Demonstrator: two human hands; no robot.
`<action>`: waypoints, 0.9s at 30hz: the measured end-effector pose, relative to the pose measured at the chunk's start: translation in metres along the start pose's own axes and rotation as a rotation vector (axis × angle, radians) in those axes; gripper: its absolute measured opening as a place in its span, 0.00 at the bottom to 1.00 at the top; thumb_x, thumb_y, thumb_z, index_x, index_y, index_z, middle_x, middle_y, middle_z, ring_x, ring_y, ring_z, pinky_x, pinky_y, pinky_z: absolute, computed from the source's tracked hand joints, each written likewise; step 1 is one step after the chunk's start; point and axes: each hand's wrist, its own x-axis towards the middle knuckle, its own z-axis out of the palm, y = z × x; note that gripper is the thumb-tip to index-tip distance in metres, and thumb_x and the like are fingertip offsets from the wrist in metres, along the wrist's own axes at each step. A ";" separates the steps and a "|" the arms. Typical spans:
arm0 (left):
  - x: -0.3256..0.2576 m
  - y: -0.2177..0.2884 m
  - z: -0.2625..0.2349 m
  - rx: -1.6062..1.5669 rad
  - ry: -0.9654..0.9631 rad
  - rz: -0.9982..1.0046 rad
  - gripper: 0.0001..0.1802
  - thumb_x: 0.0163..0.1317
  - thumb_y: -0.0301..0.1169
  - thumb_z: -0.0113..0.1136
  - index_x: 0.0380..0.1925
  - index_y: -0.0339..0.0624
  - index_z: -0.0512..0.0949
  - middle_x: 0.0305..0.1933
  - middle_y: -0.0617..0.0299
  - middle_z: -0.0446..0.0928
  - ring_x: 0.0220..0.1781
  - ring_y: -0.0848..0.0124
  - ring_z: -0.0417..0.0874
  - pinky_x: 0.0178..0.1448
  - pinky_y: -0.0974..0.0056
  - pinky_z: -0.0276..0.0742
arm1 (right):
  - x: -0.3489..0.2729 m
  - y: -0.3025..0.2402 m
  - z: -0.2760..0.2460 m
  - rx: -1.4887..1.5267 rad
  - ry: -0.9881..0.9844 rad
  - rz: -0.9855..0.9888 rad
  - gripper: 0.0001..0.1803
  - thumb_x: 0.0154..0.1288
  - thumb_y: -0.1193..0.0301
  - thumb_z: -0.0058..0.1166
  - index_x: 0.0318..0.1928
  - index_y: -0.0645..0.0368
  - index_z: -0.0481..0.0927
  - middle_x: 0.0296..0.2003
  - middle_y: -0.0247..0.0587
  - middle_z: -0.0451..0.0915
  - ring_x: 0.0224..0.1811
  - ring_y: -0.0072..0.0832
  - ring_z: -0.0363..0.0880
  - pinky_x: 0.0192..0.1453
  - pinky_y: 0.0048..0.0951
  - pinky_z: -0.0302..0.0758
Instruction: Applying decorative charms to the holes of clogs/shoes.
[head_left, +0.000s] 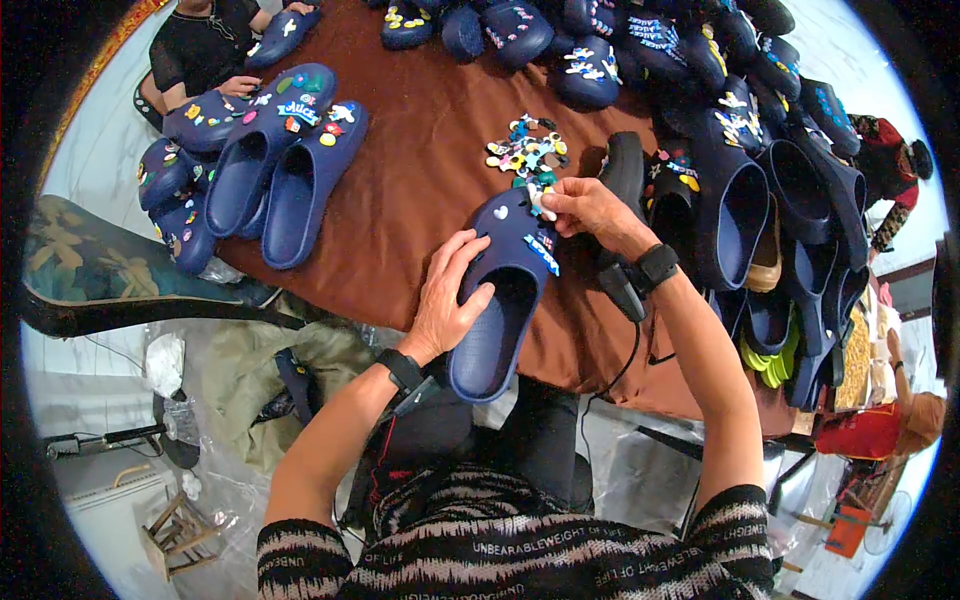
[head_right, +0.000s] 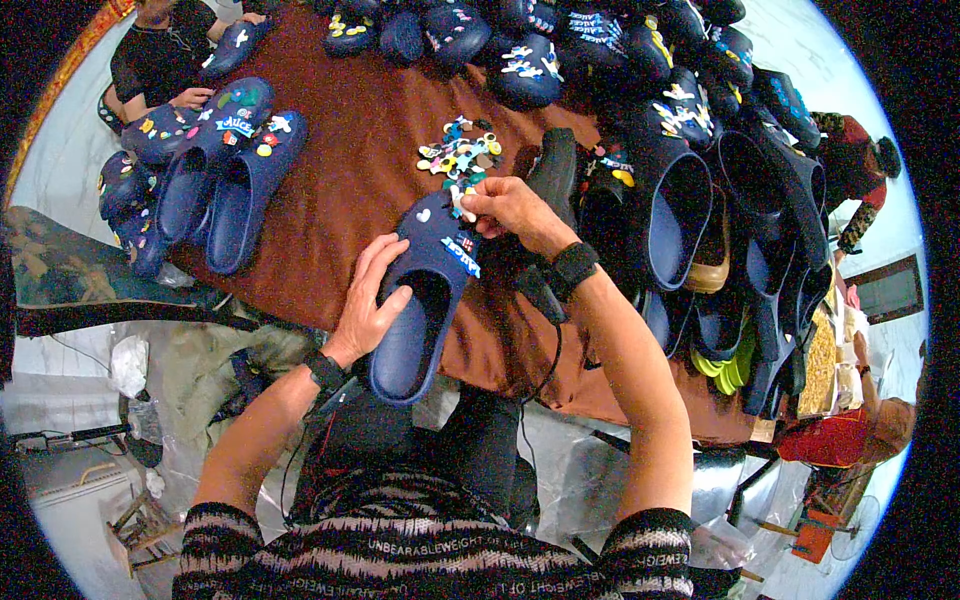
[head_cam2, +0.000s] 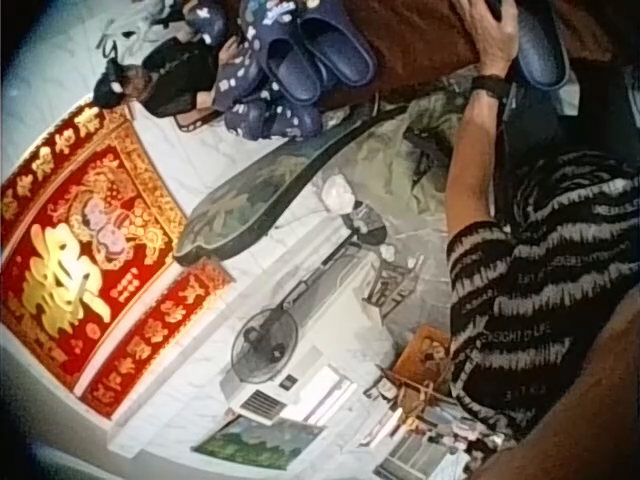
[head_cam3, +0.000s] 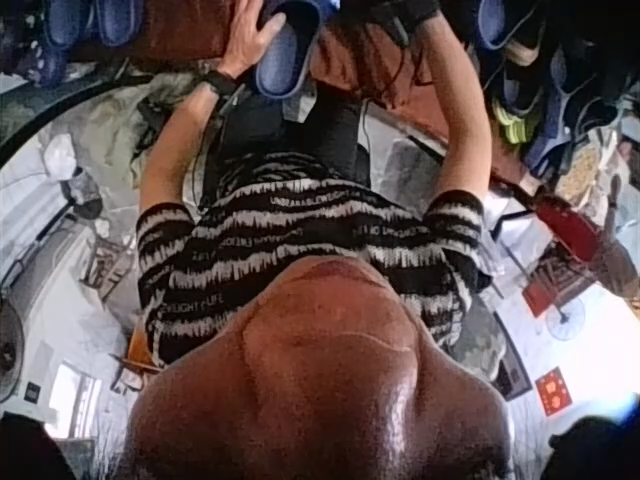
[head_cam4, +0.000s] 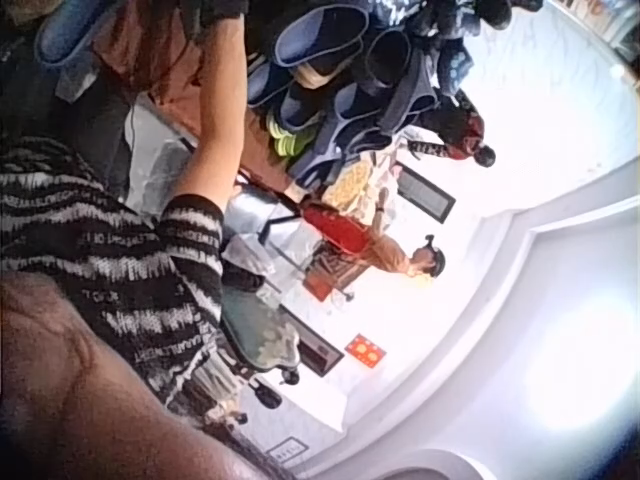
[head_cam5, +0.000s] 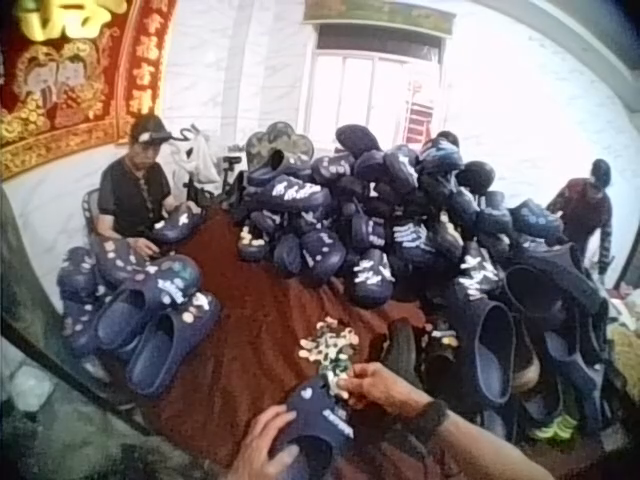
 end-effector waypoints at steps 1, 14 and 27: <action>0.000 0.000 0.000 -0.001 0.000 -0.003 0.32 0.60 0.37 0.61 0.65 0.41 0.70 0.71 0.47 0.64 0.72 0.47 0.64 0.76 0.49 0.58 | 0.001 0.000 0.001 -0.031 0.011 -0.003 0.12 0.71 0.61 0.60 0.35 0.56 0.79 0.27 0.26 0.78 0.27 0.15 0.75 0.32 0.20 0.74; -0.001 0.002 -0.002 -0.016 -0.029 -0.031 0.32 0.63 0.39 0.59 0.66 0.41 0.68 0.73 0.46 0.61 0.76 0.48 0.61 0.79 0.50 0.53 | 0.016 -0.025 -0.008 -0.597 -0.034 0.182 0.17 0.67 0.58 0.62 0.39 0.62 0.81 0.29 0.31 0.82 0.26 0.18 0.80 0.30 0.22 0.79; 0.000 -0.001 0.000 -0.004 0.001 -0.015 0.33 0.59 0.37 0.62 0.66 0.43 0.70 0.72 0.47 0.63 0.73 0.48 0.63 0.77 0.49 0.57 | 0.051 -0.063 -0.002 -1.056 -0.163 0.257 0.20 0.54 0.59 0.71 0.35 0.62 0.79 0.22 0.32 0.79 0.19 0.19 0.77 0.19 0.23 0.72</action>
